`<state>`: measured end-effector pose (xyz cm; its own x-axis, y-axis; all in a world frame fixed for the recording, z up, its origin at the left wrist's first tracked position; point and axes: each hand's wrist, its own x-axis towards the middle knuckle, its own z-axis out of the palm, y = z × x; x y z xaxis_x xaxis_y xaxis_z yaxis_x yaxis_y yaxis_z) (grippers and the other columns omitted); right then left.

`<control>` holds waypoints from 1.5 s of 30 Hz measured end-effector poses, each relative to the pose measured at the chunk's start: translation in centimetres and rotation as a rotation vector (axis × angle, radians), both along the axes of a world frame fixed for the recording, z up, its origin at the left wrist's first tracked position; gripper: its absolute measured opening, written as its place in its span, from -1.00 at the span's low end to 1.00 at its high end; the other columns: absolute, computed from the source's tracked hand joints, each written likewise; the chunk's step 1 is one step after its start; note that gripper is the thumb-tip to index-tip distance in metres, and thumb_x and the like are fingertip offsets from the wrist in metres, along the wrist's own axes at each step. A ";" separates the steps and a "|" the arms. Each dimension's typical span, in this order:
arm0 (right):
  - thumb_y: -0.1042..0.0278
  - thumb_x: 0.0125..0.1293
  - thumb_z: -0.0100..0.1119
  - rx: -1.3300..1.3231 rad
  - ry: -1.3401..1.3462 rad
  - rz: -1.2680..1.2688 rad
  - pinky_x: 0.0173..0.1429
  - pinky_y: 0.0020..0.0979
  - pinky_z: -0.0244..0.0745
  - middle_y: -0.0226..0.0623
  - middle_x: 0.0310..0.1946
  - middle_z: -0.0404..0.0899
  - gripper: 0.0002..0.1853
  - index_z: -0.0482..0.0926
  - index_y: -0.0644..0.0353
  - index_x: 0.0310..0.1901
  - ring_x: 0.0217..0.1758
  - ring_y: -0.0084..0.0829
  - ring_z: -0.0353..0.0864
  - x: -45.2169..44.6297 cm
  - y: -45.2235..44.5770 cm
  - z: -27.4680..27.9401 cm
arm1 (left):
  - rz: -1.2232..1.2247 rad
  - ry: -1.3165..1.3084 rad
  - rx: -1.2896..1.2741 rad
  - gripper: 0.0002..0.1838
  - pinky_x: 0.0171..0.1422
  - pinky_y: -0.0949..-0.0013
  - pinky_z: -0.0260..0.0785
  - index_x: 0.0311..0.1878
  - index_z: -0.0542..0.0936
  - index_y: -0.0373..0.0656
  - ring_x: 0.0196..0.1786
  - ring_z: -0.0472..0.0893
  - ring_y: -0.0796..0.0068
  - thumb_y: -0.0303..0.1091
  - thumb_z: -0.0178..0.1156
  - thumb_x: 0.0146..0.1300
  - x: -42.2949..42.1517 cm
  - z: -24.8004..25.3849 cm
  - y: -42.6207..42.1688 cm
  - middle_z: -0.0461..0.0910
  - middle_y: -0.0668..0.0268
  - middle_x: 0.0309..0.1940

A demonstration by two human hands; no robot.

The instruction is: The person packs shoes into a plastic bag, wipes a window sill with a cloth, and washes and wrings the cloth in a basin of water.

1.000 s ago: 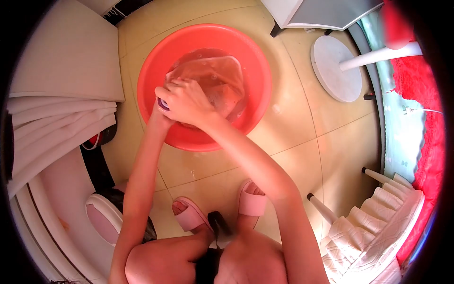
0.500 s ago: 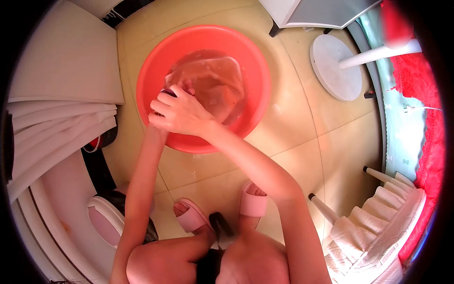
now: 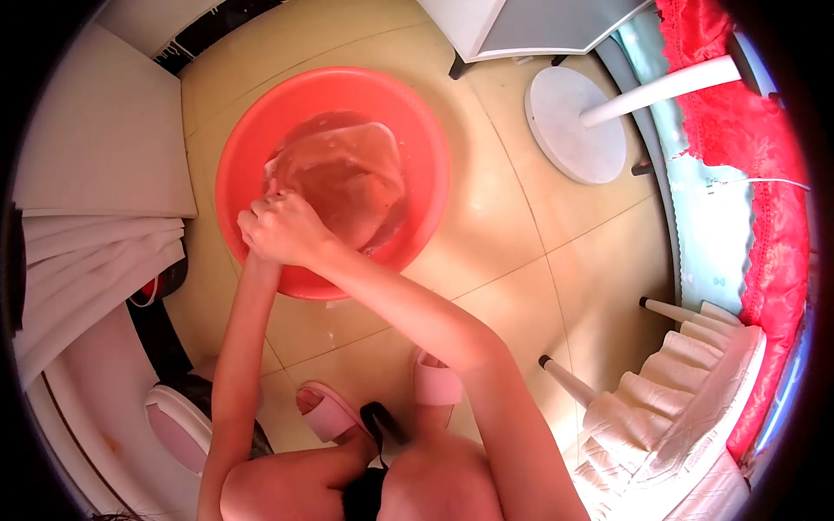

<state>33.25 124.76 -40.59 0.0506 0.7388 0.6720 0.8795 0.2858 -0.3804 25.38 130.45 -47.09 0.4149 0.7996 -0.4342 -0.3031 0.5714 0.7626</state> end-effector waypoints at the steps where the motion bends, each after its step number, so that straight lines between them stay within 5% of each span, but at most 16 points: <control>1: 0.39 -0.08 0.20 -0.038 0.035 0.022 -0.47 -0.40 0.38 -0.34 -0.68 0.44 -0.85 0.42 0.13 -0.64 -0.59 -0.42 0.51 0.1 -0.1 0.0 | 0.001 -0.012 -0.001 -0.60 0.05 0.31 0.36 0.07 0.36 -0.10 0.02 0.46 0.41 -0.06 -0.26 0.37 0.0 0.1 -0.1 0.45 0.32 -0.04; 16: 0.39 0.13 0.06 -0.209 0.153 -0.018 -0.52 -0.28 0.41 -0.16 -0.71 0.46 -0.85 0.47 0.27 -0.51 -0.65 -0.24 0.49 0.4 -1.0 1.1 | -0.046 -0.258 0.088 -0.48 0.15 0.25 0.32 0.22 0.28 -0.12 0.11 0.43 0.34 0.03 -0.33 0.39 -2.3 -3.3 -0.5 0.41 0.25 0.07; 17: 0.39 0.13 0.06 -0.209 0.156 -0.014 -0.52 -0.28 0.41 -0.16 -0.71 0.46 -0.85 0.47 0.27 -0.51 -0.65 -0.24 0.49 0.3 -1.1 1.3 | -0.043 -0.255 0.087 -0.48 0.15 0.25 0.32 0.22 0.28 -0.12 0.11 0.43 0.34 0.03 -0.33 0.39 -1.8 -1.8 -1.1 0.41 0.25 0.07; 19: 0.38 0.16 0.03 -0.309 0.189 -0.051 -0.53 -0.26 0.41 -0.12 -0.70 0.47 -0.82 0.46 0.32 -0.48 -0.65 -0.20 0.49 0.4 -1.2 1.4 | 0.024 -0.063 0.112 -0.75 -0.11 0.38 0.42 -0.13 0.44 -0.12 -0.14 0.51 0.54 -0.22 -0.18 0.35 0.6 3.8 -2.9 0.49 0.41 -0.25; 23: 0.37 0.16 0.06 -0.269 0.385 -0.089 -0.51 -0.27 0.37 -0.15 -0.65 0.44 -0.82 0.42 0.30 -0.50 -0.60 -0.17 0.47 1.5 -0.7 1.7 | 0.032 0.135 -0.015 -0.74 -0.13 0.41 0.43 -0.15 0.42 -0.16 -0.18 0.53 0.54 -0.21 -0.18 0.35 1.4 6.5 -3.0 0.49 0.38 -0.26; 25: 0.40 0.12 0.11 -0.130 0.456 -0.027 -0.52 -0.26 0.34 -0.18 -0.64 0.40 -0.82 0.39 0.28 -0.52 -0.61 -0.20 0.42 2.7 -0.5 2.4 | -0.237 -0.282 -0.265 -0.73 -0.12 0.40 0.45 -0.13 0.41 -0.16 -0.21 0.54 0.51 -0.18 -0.17 0.35 0.9 6.4 -1.6 0.49 0.36 -0.26; 27: 0.48 -0.02 0.25 -0.009 0.667 0.098 -0.42 -0.25 0.28 -0.30 -0.59 0.28 -0.77 0.33 0.23 -0.58 -0.54 -0.29 0.29 3.0 -0.7 3.0 | -0.264 -0.359 -0.353 -0.73 -0.10 0.40 0.45 -0.14 0.42 -0.14 -0.22 0.54 0.50 -0.17 -0.17 0.35 1.2 6.3 -1.6 0.49 0.36 -0.27; 31: 0.40 -0.15 0.33 0.148 0.371 0.170 -0.19 -0.28 0.19 -0.37 -0.51 0.28 -0.76 0.37 0.11 -0.62 -0.37 -0.32 0.26 2.6 -0.7 2.9 | -0.292 -0.567 -0.218 -0.63 -0.09 0.35 0.44 -0.13 0.45 -0.20 -0.17 0.54 0.47 -0.09 -0.20 0.36 0.2 5.0 -0.8 0.52 0.26 -0.22; 45: 0.49 -0.28 0.20 0.109 0.105 0.185 -0.30 -0.36 0.31 -0.44 -0.73 0.29 -0.81 0.33 0.12 -0.70 -0.50 -0.45 0.31 -0.2 -0.8 2.6 | -0.139 -0.226 -0.106 -0.60 -0.12 0.35 0.44 -0.15 0.46 -0.22 -0.18 0.55 0.47 -0.08 -0.21 0.37 0.7 3.5 -0.9 0.53 0.24 -0.25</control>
<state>33.02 123.94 -37.98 -0.0048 0.6655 0.7463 0.7654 0.4828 -0.4256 26.11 129.51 -43.62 0.6129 0.6833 -0.3967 -0.3719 0.6925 0.6182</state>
